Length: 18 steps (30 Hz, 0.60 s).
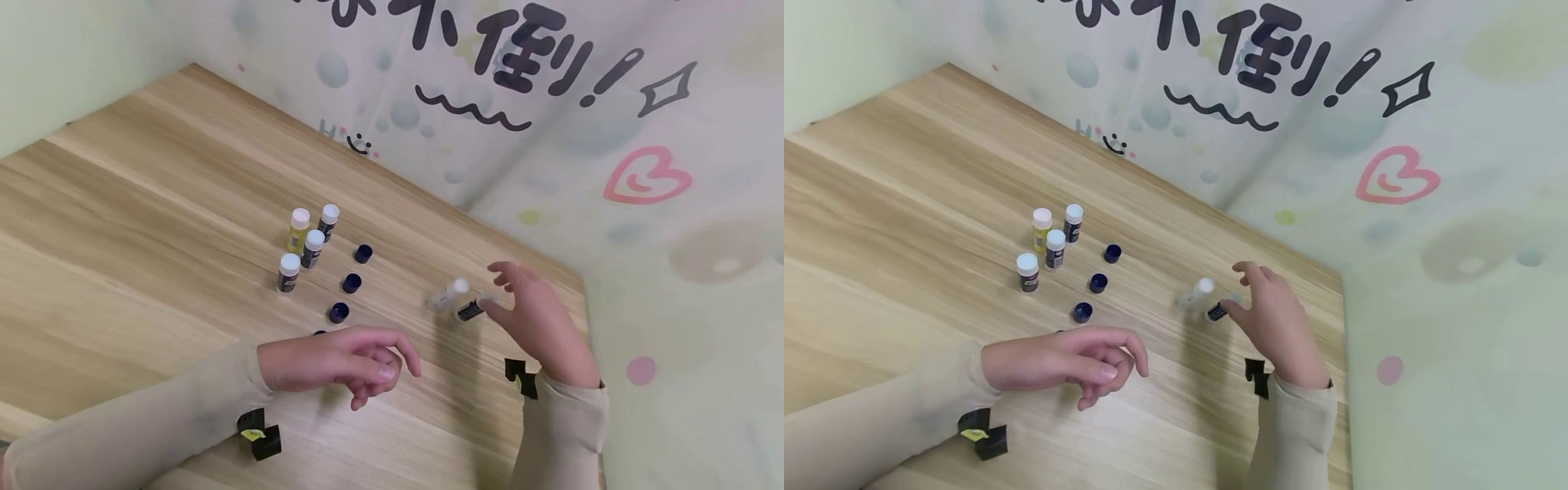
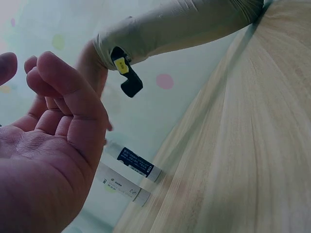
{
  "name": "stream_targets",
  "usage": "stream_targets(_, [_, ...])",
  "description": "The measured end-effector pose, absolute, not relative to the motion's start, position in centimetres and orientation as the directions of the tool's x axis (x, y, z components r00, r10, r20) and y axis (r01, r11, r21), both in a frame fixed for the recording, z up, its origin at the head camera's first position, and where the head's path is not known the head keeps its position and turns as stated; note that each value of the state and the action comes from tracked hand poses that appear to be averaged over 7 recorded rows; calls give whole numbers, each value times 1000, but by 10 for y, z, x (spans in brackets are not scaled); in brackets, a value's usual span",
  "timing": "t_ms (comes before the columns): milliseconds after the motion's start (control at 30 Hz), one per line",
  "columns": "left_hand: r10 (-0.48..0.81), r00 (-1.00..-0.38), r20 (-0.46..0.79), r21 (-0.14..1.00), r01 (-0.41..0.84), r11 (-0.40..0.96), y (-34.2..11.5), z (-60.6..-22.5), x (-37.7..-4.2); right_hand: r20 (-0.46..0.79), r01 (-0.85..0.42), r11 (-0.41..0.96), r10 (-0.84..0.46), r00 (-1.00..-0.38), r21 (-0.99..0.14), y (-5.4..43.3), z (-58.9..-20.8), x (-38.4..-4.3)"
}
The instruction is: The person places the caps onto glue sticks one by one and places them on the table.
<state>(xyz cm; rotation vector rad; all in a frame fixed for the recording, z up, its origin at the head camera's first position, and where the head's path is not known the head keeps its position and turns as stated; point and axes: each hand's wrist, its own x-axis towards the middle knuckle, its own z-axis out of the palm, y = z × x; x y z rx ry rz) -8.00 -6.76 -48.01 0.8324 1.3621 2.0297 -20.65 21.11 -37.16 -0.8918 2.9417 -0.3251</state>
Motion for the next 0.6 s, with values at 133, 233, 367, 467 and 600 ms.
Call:
stream_targets(133, [732, -657, 179, 937, -114, -331, -68, -480, -80, -123, -511, 834, -541, -832, -207, 219, -382, -222])
stream_targets(233, [731, -661, 169, 939, -116, -323, -68, -480, -79, -126, -525, 824, -555, -822, -213, 222, -386, -226])
stream_targets(367, [725, -670, 161, 944, -110, -311, -67, -480, -79, -91, -577, 775, -614, -784, -259, 223, -376, -214])
stream_targets(467, [694, -700, 168, 955, -60, -292, -64, -482, -79, -39, -695, 599, -767, -640, -398, 220, -363, -196])
stream_targets(600, [657, -732, 183, 970, 24, -243, -60, -486, -79, 53, -788, 204, -957, -286, -581, 203, -353, -172])
